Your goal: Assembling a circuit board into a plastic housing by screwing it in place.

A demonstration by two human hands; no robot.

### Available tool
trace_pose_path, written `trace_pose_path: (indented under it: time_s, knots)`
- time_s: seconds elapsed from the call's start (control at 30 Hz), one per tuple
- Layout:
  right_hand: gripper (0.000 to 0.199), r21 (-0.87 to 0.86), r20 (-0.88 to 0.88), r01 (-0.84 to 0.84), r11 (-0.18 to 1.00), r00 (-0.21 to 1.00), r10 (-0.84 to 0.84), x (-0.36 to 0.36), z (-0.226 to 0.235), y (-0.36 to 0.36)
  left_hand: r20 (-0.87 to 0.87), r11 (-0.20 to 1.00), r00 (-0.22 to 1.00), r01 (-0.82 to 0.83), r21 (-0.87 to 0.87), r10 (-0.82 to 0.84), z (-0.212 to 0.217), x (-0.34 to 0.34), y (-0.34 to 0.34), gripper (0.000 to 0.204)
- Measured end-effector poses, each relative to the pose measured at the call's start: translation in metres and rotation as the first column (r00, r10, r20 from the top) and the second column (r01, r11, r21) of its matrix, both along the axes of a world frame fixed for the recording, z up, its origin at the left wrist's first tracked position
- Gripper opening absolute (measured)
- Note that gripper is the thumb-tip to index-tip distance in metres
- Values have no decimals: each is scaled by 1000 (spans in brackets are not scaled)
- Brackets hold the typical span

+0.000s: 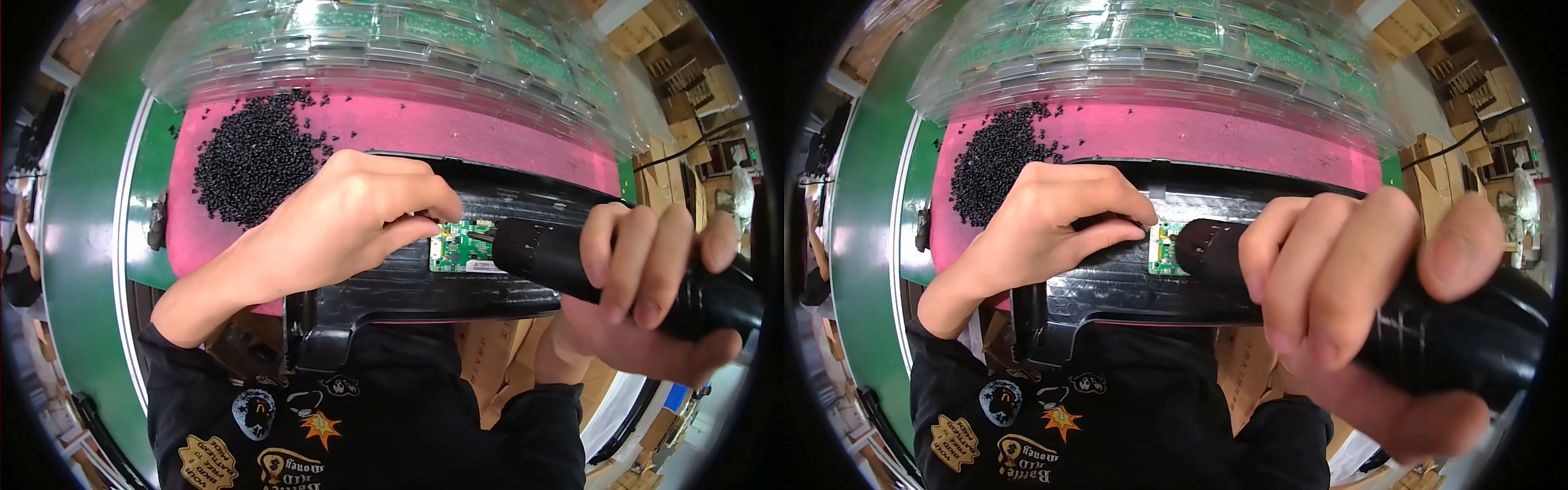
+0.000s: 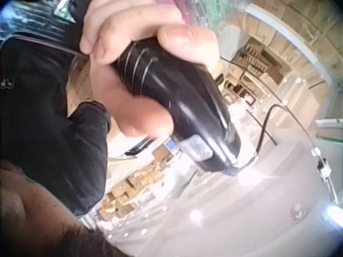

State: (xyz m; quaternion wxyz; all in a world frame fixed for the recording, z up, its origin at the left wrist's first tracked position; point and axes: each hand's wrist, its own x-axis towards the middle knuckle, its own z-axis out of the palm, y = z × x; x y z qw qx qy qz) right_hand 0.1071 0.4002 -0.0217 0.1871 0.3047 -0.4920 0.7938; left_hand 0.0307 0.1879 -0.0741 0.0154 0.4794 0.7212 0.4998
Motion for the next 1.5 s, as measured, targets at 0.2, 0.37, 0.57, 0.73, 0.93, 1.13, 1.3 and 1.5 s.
trace_pose_path:
  time_s: [0.2, 0.37, 0.57, 0.73, 0.93, 1.13, 1.3, 1.5]
  knots:
    - [52, -44, -9, 87, 995, 996, -87, -1, 4, -22, 46, 999, 999, -14, 33, 12, 6, 2, -1, 18]
    - [53, -42, -7, 56, 998, 998, -56, -6, 2, -25, -26, 998, 999, -16, 68, 18, 1, 1, -1, 20]
    - [55, -4, 20, -2, 1000, 1000, 3, -10, -2, -25, -7, 998, 1000, 27, 59, -27, 0, -5, -3, 20]
    - [58, 158, 139, -31, 987, 990, 8, -21, -6, -17, -50, 995, 994, -93, 38, 95, 2, -7, -7, 17]
    - [57, 204, 265, 61, 977, 957, -115, -22, -13, -23, -63, 985, 983, -175, -6, 174, 2, -11, -9, 18]
    - [56, 226, 264, 106, 968, 950, -165, -23, -18, -30, 8, 976, 977, -213, -38, 213, 3, -8, -9, 20]
    - [54, 361, 238, 109, 926, 950, -204, -25, -16, -36, -7, 980, 986, -165, -108, 165, 0, -6, -8, 20]
    - [55, 349, 212, 144, 926, 950, -228, -28, -21, -37, -42, 987, 996, -89, -138, 84, -3, -2, -10, 30]
